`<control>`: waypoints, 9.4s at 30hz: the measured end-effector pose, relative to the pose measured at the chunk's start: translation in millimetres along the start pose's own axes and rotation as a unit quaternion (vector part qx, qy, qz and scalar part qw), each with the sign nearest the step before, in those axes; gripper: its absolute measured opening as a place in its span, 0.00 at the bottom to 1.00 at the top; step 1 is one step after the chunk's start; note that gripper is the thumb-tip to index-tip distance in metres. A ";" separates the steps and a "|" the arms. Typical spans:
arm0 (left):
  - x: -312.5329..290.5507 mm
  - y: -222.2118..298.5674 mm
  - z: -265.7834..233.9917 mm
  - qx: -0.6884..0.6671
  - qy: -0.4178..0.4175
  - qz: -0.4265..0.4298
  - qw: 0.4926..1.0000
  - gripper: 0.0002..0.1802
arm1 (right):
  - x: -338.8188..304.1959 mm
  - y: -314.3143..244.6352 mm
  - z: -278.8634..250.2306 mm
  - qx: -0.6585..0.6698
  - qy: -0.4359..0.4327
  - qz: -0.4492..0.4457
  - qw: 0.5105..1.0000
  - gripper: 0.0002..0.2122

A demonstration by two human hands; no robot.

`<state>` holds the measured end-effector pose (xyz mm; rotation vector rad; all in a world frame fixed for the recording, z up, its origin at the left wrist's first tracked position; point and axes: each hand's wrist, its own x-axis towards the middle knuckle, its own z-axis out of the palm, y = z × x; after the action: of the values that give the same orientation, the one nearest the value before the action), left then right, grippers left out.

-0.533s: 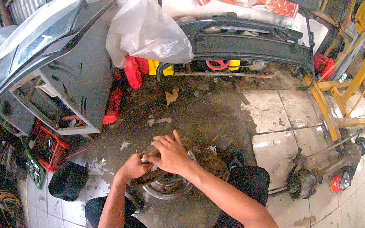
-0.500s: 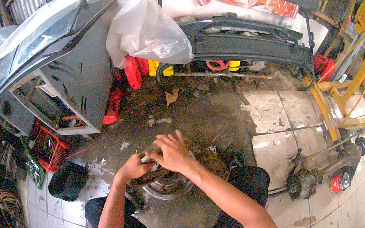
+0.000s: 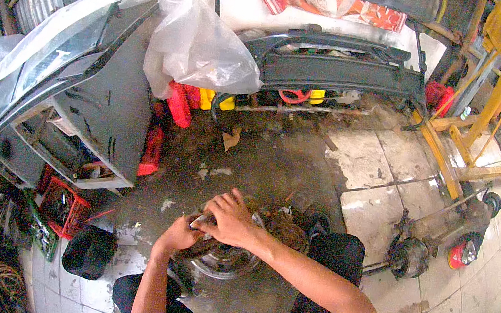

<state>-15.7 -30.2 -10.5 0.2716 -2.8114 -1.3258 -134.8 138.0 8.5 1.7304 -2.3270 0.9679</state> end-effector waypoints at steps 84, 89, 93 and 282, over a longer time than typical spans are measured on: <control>1.2 8.8 -7.8 -0.003 -0.019 -0.039 0.999 0.21 | 5.0 17.3 -1.2 0.022 -0.047 0.053 0.997 0.30; -1.1 10.2 -4.4 0.006 -0.024 -0.039 0.999 0.21 | 4.4 9.9 -2.1 0.062 -0.009 -0.023 0.998 0.23; 3.1 18.2 -6.5 0.007 -0.045 -0.071 0.996 0.20 | 1.1 28.9 4.2 0.002 0.031 0.026 0.999 0.22; 6.7 35.7 -21.8 0.021 -0.032 -0.142 0.989 0.20 | 5.0 39.9 3.6 -0.017 0.028 0.025 0.999 0.11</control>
<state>-25.5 -25.7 30.5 0.6660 -2.9422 -1.3449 -170.9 138.4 -9.6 1.6176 -2.3481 0.9662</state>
